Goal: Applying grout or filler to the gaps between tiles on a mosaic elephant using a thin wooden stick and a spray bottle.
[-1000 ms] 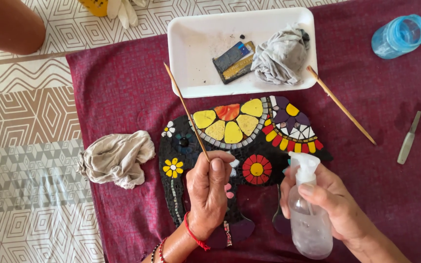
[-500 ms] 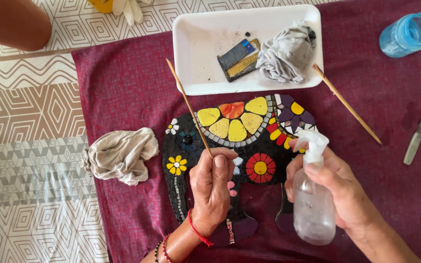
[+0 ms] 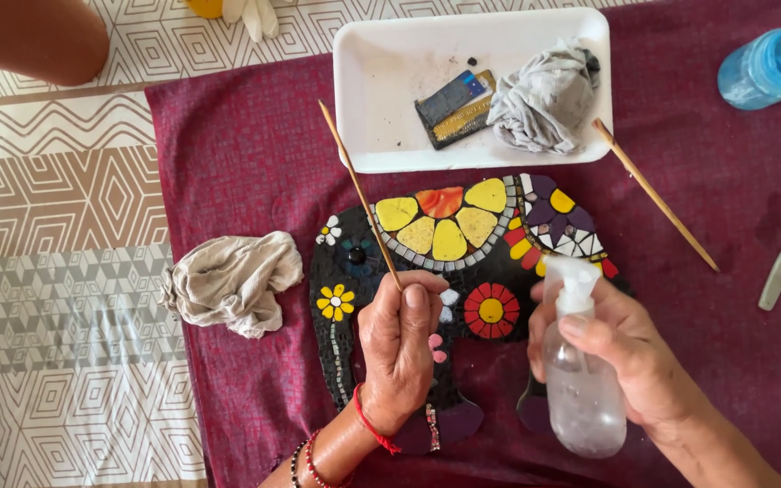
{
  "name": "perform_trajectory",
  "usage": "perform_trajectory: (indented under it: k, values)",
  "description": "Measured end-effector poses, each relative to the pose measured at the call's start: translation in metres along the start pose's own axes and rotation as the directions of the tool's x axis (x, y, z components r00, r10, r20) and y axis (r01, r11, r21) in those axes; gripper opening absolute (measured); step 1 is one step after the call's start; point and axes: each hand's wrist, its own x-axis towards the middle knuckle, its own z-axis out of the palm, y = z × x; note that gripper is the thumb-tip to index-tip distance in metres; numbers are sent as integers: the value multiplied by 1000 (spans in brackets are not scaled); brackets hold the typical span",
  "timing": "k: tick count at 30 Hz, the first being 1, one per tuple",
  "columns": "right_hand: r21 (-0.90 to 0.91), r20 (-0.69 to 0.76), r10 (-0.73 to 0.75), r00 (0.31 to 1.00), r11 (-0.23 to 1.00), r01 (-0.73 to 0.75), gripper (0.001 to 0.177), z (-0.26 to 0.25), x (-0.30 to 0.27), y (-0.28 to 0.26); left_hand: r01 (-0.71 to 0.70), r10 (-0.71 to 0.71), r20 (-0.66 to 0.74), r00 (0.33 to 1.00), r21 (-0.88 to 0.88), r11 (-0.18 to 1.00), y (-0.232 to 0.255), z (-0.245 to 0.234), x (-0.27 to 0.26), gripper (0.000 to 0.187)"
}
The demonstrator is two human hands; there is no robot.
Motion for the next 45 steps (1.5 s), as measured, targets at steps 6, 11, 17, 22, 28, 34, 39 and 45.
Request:
perform_trajectory:
  k: [6, 11, 17, 22, 28, 34, 39, 45]
  values:
    - [-94, 111, 57, 992, 994, -47, 34, 4, -8, 11, 6, -6, -8, 1000, -36, 999, 4, 1, 1, 34]
    - [-145, 187, 17, 982, 989, 10, 37, 9, -13, 13, -29, 29, -17, 999, -12, 1000, 2, -1, 3, 33]
    - [-124, 127, 85, 988, 990, -69, 35, -2, -33, 17, -46, 46, -15, 999, 2, 999, 0, -3, 4, 33]
    - [-240, 62, 34, 998, 971, -18, 41, -29, -52, 15, -32, 32, -22, 999, -10, 999, -4, -3, 3, 35]
    - [-159, -201, 137, 970, 973, -170, 29, -56, -75, 12, -23, 23, -15, 1000, -19, 1000, -2, 0, 3, 35]
    - [-123, -271, 122, 955, 979, -160, 45, -76, -82, 18, -33, 35, -29, 999, 53, 998, -3, 0, 1, 37]
    - [-95, -238, -42, 970, 995, 19, 26, -81, -80, 16, -58, 60, -32, 998, 53, 997, -7, 3, 3, 33]
    - [-164, -193, -63, 979, 986, 31, 39, -81, -76, 17, -42, 44, -33, 998, 52, 998, -7, 3, 3, 33]
